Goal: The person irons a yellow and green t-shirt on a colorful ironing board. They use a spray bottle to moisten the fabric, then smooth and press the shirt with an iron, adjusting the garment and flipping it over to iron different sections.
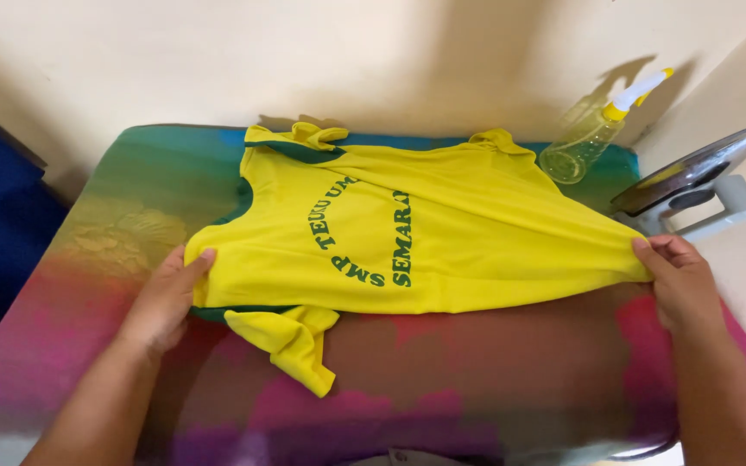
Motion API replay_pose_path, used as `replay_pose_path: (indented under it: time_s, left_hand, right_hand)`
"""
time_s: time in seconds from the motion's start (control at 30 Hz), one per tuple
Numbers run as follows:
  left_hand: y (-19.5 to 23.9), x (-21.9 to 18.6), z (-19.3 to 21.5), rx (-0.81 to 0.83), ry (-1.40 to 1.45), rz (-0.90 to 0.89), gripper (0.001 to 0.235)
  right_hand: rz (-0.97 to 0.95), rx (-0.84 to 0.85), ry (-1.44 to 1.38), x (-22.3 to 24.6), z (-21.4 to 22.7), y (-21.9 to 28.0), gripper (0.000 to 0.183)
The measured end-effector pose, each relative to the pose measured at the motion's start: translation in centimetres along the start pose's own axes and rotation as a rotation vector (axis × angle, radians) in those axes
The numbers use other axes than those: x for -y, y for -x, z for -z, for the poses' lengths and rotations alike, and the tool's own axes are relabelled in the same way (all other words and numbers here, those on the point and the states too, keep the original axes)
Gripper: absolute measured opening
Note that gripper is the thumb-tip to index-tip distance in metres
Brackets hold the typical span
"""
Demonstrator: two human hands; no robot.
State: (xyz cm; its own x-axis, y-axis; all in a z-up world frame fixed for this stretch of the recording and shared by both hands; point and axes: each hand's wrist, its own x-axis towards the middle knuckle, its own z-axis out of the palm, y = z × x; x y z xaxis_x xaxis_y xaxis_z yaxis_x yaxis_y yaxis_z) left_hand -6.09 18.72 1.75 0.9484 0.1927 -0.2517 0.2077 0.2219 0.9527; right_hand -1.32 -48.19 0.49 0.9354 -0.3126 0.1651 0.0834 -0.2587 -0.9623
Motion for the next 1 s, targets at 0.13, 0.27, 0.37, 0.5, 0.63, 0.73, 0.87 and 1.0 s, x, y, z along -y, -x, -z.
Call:
replay_pose_path:
  time_s: [0.13,0.27,0.37,0.5,0.63,0.73,0.87,1.0]
  left_hand:
    - [-1.4,2.7,2.8,-0.001,-0.07,-0.048,0.031]
    - [0.0,-0.2,3.1,-0.029,-0.109,-0.195,0.032]
    - [0.5,-0.9,2.8,-0.009,-0.203,-0.009,0.035]
    - [-0.3,3.3,5.4,0.267,-0.278,0.243,0.023]
    - [0.7,1.7,5.2,0.354,-0.484,0.36,0.021]
    - [-0.2,0.2,3.6,0.264,-0.511,0.329,0.022]
    - [-5.7,-4.1,-0.4,0.066,-0.242,0.19,0.035]
    - [-13.3,-10.9,-3.1,-0.057,-0.163,-0.153,0.029]
  right_hand:
    - [0.13,-0.037,0.274,-1.1,0.6,0.9,0.016]
    - [0.193,-0.087,0.229,0.1,0.6,1.6,0.009]
    - [0.076,0.046,0.135,-1.0,0.9,1.1,0.012]
    - [-0.3,0.412,0.231,-0.8,0.2,1.6,0.034]
    - [-0.449,0.485,0.396,1.1,0.2,1.7,0.081]
    - [-0.49,0.54,0.344,1.6,-0.3,-0.4,0.031]
    - [-0.447,0.414,0.094,6.2,-5.5,-5.9,0.028]
    - [-0.007,0.134,-0.13,9.7,-7.7,-15.4,0.023]
